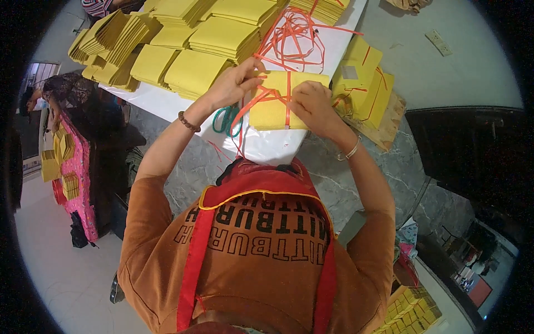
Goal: Bundling and tying stacks of yellow paper with red ribbon and cutting the ribbon with scissors.
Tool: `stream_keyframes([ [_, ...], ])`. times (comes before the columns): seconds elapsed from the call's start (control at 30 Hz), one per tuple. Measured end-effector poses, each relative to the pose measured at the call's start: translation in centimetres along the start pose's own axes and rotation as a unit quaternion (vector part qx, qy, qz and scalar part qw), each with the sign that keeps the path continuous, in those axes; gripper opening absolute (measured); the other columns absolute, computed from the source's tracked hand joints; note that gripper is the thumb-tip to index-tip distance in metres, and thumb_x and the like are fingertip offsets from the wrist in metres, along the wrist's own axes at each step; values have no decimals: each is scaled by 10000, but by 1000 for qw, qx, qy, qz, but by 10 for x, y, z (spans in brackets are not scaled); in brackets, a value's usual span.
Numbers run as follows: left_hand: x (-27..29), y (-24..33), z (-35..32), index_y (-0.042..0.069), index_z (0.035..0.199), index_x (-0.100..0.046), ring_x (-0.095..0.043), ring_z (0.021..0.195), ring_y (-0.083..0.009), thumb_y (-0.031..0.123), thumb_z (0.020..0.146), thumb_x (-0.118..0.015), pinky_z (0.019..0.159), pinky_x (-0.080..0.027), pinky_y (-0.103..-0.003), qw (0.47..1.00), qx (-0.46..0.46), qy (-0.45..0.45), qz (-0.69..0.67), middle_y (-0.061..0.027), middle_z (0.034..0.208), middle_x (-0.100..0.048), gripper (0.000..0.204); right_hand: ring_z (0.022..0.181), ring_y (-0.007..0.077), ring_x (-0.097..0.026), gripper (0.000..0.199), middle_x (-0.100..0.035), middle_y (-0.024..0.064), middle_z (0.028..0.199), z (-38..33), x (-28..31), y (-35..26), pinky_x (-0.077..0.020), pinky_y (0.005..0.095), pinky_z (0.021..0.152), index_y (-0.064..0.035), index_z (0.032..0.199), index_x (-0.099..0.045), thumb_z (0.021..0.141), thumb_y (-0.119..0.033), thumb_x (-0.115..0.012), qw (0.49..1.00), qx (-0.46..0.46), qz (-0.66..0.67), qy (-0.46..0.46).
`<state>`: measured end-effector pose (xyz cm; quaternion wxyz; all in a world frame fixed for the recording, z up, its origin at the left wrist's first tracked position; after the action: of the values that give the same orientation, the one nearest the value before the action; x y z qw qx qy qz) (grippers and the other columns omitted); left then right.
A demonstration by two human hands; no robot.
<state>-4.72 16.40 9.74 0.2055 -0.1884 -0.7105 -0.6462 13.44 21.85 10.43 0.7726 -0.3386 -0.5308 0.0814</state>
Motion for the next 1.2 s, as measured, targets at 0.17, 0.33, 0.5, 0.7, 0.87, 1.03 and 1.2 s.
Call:
stream_keyframes([
  [0.17,-7,-1,-6,87,1010,-453,-541,615,-221,136,846,-524,576,-415,-325,995,-90,16,28,-116,735,-593,185,961,207,-425,148,-518,26,897,-9,2,-5,-251,380,854,-77,759,-571,773,-224,-561,993,36,-114,-25],
  [0.33,-5,-12,-7,99,1066,-417,-478,536,-201,150,844,-531,521,-370,-330,999,-5,39,24,-92,618,-523,255,939,200,-441,150,-519,15,863,-4,5,-3,-252,370,858,-78,724,-531,743,-212,-597,999,5,-44,-7],
  [0.5,-5,-11,-9,107,1078,-404,-475,520,-196,154,842,-531,507,-361,-327,998,-17,52,-28,-87,587,-509,272,826,194,-464,188,-517,22,769,0,4,0,-263,349,833,-87,700,-502,760,-233,-603,981,-17,186,50],
  [0.7,-10,-8,-13,111,1099,-392,-508,540,-210,154,845,-523,523,-382,-339,998,-28,58,4,-90,587,-510,289,736,177,-463,158,-510,17,694,-1,2,4,-286,340,750,-90,750,-545,775,-234,-605,998,-52,-11,-21],
  [0.87,-9,-8,-19,102,1160,-378,-530,576,-190,128,864,-495,549,-415,-324,997,-32,59,45,-90,694,-562,319,768,191,-488,183,-538,28,744,2,8,-1,-300,348,748,-89,797,-564,752,-254,-627,998,-12,-53,12],
  [1.03,9,-34,-58,70,1265,-320,-561,708,-156,40,897,-396,627,-474,-274,914,-66,289,-276,-74,987,-565,377,874,222,-508,242,-556,37,913,-7,24,-17,-338,361,790,-98,897,-575,712,-232,-655,990,61,-64,113],
  [1.2,-37,-63,-99,42,1050,-522,-551,700,-308,78,750,-556,625,-458,-375,947,-7,232,221,-137,863,-550,304,924,207,-494,277,-552,32,967,1,-5,-52,-334,364,806,-98,955,-582,691,-164,-635,970,170,-139,103],
])
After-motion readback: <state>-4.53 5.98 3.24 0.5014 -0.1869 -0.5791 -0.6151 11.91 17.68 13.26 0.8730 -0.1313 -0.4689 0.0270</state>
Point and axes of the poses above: each hand's wrist, its own z-axis towards the middle knuckle, its own x-axis out of the back of the hand, y = z × x, the point moved 5 cm from there along z, towards the middle knuckle
